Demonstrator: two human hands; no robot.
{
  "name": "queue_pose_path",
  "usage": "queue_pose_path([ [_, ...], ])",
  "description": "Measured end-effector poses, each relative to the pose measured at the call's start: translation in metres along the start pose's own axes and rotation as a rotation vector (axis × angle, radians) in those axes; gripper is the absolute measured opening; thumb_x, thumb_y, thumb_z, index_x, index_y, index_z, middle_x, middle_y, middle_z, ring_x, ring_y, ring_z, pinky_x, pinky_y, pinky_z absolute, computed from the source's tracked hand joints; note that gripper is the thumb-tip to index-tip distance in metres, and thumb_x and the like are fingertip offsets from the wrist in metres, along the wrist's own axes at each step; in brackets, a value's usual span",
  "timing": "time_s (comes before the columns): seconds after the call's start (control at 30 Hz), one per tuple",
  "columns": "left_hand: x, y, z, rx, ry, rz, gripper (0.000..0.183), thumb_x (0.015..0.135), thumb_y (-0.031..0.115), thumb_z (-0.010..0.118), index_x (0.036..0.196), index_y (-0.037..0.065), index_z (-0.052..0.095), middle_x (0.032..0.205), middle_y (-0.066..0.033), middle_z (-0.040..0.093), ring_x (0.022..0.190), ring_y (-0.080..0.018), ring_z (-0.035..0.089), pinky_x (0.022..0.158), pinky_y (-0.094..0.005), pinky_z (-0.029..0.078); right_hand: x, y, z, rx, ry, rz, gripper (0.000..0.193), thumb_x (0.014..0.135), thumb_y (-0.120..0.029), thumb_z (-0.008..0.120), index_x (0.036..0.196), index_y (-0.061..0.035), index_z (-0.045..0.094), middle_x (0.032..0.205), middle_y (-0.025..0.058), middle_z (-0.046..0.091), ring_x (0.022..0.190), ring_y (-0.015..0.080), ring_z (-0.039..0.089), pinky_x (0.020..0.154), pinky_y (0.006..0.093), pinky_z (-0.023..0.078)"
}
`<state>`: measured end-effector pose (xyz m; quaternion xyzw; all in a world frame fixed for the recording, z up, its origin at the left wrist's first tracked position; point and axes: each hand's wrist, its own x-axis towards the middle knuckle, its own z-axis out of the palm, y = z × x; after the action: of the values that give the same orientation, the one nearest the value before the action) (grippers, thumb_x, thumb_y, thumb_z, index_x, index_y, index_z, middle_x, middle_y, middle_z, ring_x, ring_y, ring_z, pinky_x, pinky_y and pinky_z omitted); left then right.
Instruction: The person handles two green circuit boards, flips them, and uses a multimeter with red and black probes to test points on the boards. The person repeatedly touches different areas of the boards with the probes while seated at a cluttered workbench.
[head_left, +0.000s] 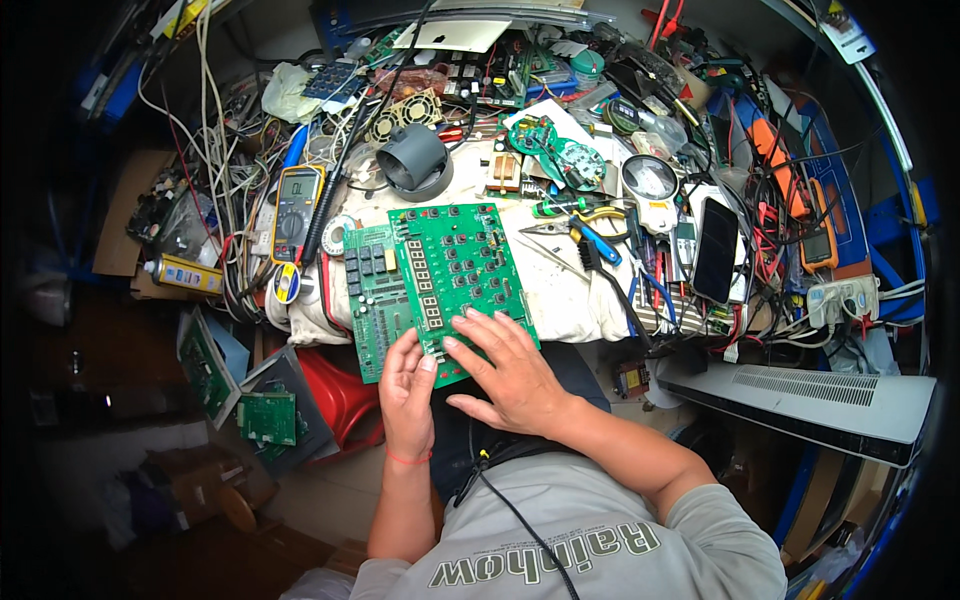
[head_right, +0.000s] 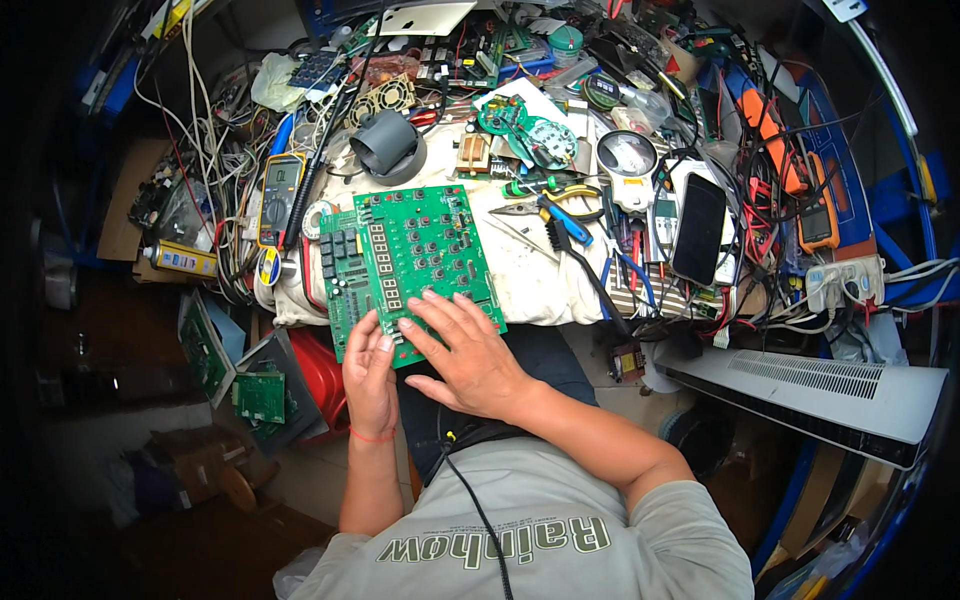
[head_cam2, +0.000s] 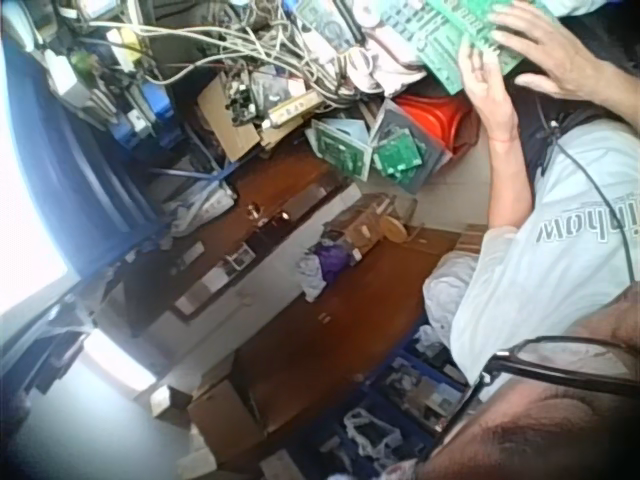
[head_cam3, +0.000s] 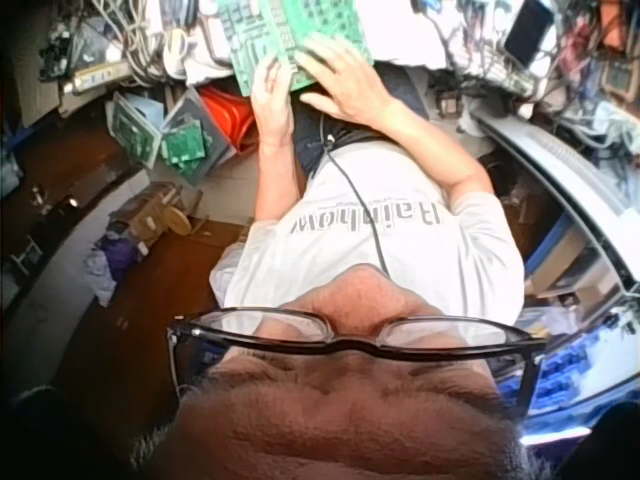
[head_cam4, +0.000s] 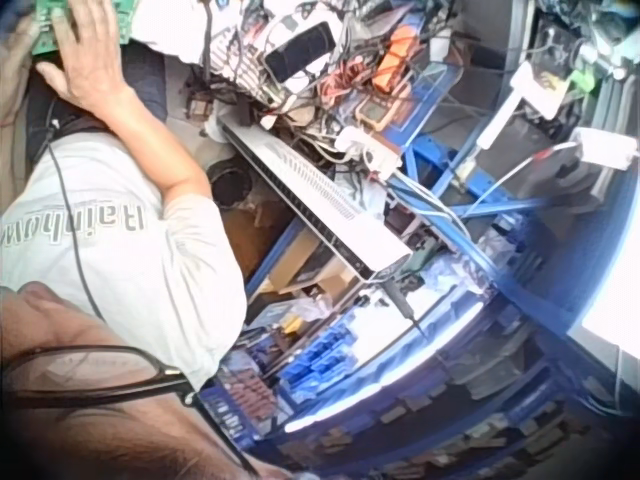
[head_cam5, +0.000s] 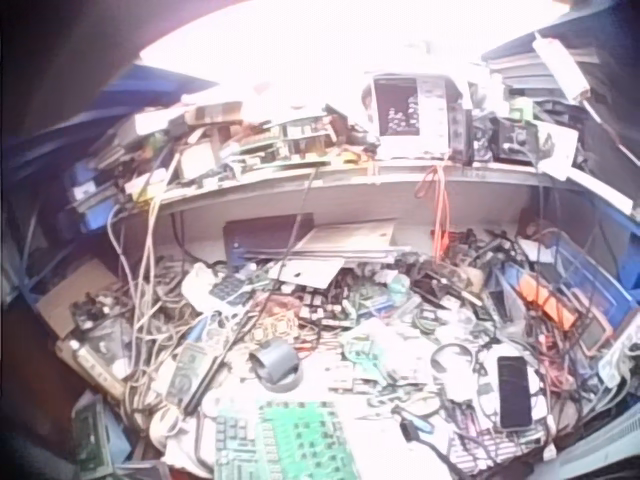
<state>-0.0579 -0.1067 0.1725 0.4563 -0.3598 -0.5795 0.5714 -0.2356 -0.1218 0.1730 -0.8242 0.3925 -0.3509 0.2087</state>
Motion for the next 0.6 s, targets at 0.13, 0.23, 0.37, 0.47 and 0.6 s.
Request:
queue_pose_path([
  [0.13, -0.006, 0.0, -0.002, -0.007, 0.01, -0.046, 0.046, 0.101, 0.006, 0.055, 0.143, -0.007, 0.041, 0.134, -0.0184, 0.057, 0.12, -0.0181, 0.057, 0.101, -0.0311, 0.045, -0.009, 0.01, -0.017, 0.008, 0.041, 0.053, 0.069, 0.083, -0.03, 0.079, 0.14, -0.0048, 0.051, 0.143, 0.0182, 0.049, 0.135, 0.0381, 0.047, 0.113, 0.052, 0.037],
  [0.23, -0.009, 0.002, -0.007, -0.027, 0.033, -0.055, 0.048, 0.101, 0.009, 0.057, 0.144, -0.007, 0.04, 0.132, -0.0169, 0.058, 0.116, -0.0154, 0.057, 0.096, -0.0275, 0.046, -0.018, 0.02, -0.03, 0.033, 0.127, 0.064, 0.067, 0.082, -0.026, 0.08, 0.139, -0.0042, 0.052, 0.14, 0.0178, 0.051, 0.132, 0.038, 0.049, 0.111, 0.0502, 0.039],
  [0.37, -0.016, 0.012, -0.015, 0.031, 0.119, -0.037, 0.045, 0.103, 0.016, 0.055, 0.142, -0.004, 0.043, 0.128, -0.0162, 0.059, 0.107, -0.017, 0.061, 0.089, -0.0291, 0.051, -0.036, 0.035, -0.054, 0.017, 0.228, 0.138, 0.062, 0.081, -0.017, 0.08, 0.135, -0.0014, 0.054, 0.133, 0.0184, 0.055, 0.123, 0.038, 0.055, 0.102, 0.0461, 0.046],
  [0.47, -0.021, 0.021, -0.022, 0.099, 0.141, -0.017, 0.038, 0.105, 0.016, 0.053, 0.138, -0.003, 0.047, 0.127, -0.0167, 0.061, 0.105, -0.0193, 0.064, 0.087, -0.0308, 0.053, -0.049, 0.046, -0.073, -0.09, 0.324, 0.273, 0.049, 0.082, -0.012, 0.078, 0.126, 0.0004, 0.062, 0.126, 0.0167, 0.06, 0.113, 0.0353, 0.061, 0.095, 0.0418, 0.051],
  [0.6, -0.024, 0.026, -0.03, 0.16, 0.188, 0.008, 0.035, 0.104, 0.015, 0.054, 0.135, -0.003, 0.051, 0.123, -0.0157, 0.063, 0.102, -0.0183, 0.066, 0.085, -0.0298, 0.054, -0.065, 0.062, -0.097, -0.247, 0.342, 0.426, 0.041, 0.083, -0.01, 0.075, 0.122, -0.0006, 0.064, 0.12, 0.0145, 0.062, 0.107, 0.0351, 0.062, 0.092, 0.0411, 0.051],
])
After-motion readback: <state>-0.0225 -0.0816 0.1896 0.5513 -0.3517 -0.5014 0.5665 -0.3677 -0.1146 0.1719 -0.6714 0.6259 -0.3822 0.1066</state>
